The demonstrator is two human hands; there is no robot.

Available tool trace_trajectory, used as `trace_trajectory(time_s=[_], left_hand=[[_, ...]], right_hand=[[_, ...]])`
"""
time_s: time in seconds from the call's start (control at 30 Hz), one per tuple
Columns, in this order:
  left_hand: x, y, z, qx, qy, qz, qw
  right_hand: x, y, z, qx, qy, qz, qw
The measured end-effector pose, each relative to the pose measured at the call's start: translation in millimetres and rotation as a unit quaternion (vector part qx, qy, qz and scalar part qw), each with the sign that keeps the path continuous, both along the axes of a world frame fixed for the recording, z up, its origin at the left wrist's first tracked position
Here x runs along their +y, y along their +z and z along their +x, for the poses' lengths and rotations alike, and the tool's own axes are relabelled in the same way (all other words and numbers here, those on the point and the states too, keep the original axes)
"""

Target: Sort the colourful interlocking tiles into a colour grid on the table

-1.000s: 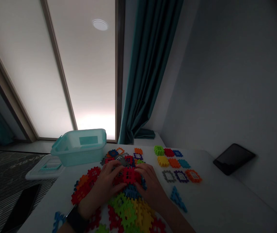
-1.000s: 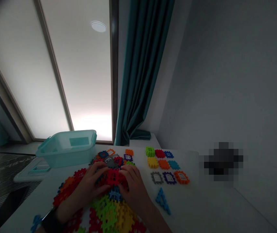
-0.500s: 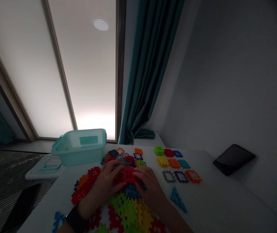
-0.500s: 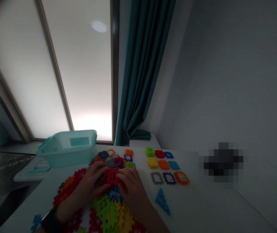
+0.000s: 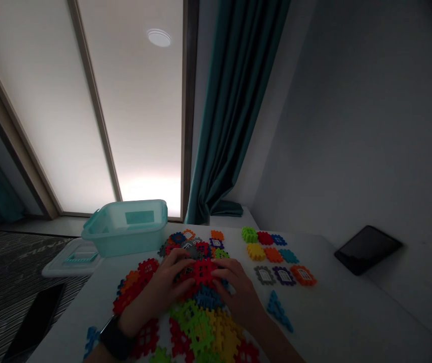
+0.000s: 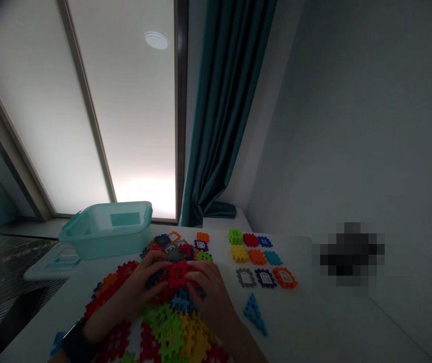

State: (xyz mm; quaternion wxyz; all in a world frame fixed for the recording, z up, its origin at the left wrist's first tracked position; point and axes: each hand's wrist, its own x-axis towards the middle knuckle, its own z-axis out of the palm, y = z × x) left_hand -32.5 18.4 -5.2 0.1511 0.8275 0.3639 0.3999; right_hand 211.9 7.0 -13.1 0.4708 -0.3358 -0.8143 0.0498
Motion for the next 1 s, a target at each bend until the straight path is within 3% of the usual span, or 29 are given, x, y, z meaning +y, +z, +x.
trace_trajectory(time_s=[0.17,0.3,0.43,0.53,0.67,1.0], left_hand=[[-4,3.9,8,-0.037,-0.007,-0.073,0.997],[-7,7.5,13,-0.056,-0.01,-0.095,0.994],[-8,9.5,15,-0.078,-0.016,-0.127,0.989],[-6,7.9,14,-0.098,-0.01,-0.146,0.984],[1,3.5,11,-0.122,0.014,-0.163,0.979],[0,4.2,10,-0.11,0.03,-0.133,0.985]], right_hand=[[-1,-1,-1,0.048,0.016,-0.03,0.998],[-5,-3,-7,0.098,-0.018,-0.121,0.988],[-5,-3,-11,0.163,-0.018,-0.268,0.949],[-1,-2,-11,0.235,0.006,-0.324,0.916],[1,0,-10,0.257,0.016,-0.331,0.908],[-6,0,-12,0.151,-0.019,-0.282,0.947]])
